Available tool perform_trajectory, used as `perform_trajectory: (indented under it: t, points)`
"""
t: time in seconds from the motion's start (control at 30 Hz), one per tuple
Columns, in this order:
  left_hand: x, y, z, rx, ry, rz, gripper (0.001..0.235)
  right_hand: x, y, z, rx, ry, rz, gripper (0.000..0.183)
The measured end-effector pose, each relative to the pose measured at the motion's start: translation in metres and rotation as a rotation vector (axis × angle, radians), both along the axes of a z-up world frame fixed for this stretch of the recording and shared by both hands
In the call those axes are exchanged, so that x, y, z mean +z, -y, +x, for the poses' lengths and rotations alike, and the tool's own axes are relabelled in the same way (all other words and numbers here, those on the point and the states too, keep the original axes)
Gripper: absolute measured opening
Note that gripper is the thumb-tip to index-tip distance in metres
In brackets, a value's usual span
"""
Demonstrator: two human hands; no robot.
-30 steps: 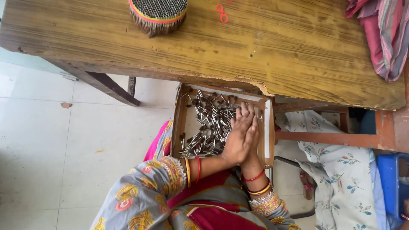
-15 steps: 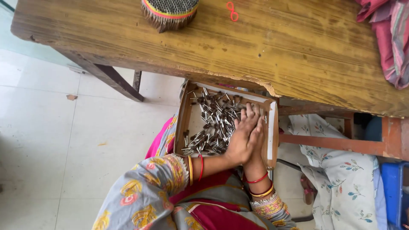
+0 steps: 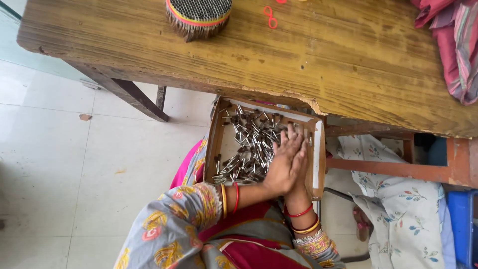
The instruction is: Organizing and bundling small metal or plastic components using rubber bands at a manufacturing workstation.
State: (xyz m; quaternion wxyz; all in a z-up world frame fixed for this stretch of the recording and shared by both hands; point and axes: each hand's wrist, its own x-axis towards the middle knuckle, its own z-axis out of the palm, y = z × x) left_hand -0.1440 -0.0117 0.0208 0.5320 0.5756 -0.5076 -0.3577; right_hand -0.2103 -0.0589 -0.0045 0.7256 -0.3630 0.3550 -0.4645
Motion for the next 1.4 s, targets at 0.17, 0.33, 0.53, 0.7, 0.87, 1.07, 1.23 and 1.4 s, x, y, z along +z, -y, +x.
perform_trajectory:
  t: [0.17, 0.33, 0.53, 0.7, 0.87, 1.07, 1.23, 1.4]
  points:
    - [0.002, 0.025, 0.011, 0.124, 0.004, 0.09, 0.066, -0.004, 0.005, 0.001, 0.066, 0.056, 0.074, 0.074]
    - [-0.027, 0.039, 0.015, 0.081, -0.005, -0.022, 0.063, -0.043, 0.016, -0.005, 0.151, 0.098, 0.033, 0.079]
    - [-0.014, 0.024, 0.01, -0.004, 0.031, 0.053, 0.067, -0.016, 0.006, 0.001, 0.048, 0.159, 0.042, 0.073]
    - [0.032, 0.016, 0.018, 0.015, -0.072, 0.081, 0.065, 0.019, 0.002, 0.018, -0.03, 0.122, 0.084, 0.067]
    - [-0.033, 0.051, 0.021, 0.122, 0.057, 0.061, 0.061, -0.024, 0.004, 0.006, 0.076, 0.177, 0.086, 0.065]
    - [-0.026, 0.036, 0.018, 0.053, 0.031, 0.088, 0.063, -0.018, -0.001, 0.001, 0.011, 0.095, 0.129, 0.066]
    - [0.01, 0.015, 0.016, 0.015, -0.153, 0.086, 0.064, -0.039, 0.01, -0.006, 0.1, 0.136, 0.123, 0.063]
    - [-0.045, 0.059, 0.02, 0.189, 0.075, 0.104, 0.063, -0.037, 0.008, -0.002, 0.074, 0.164, 0.172, 0.057]
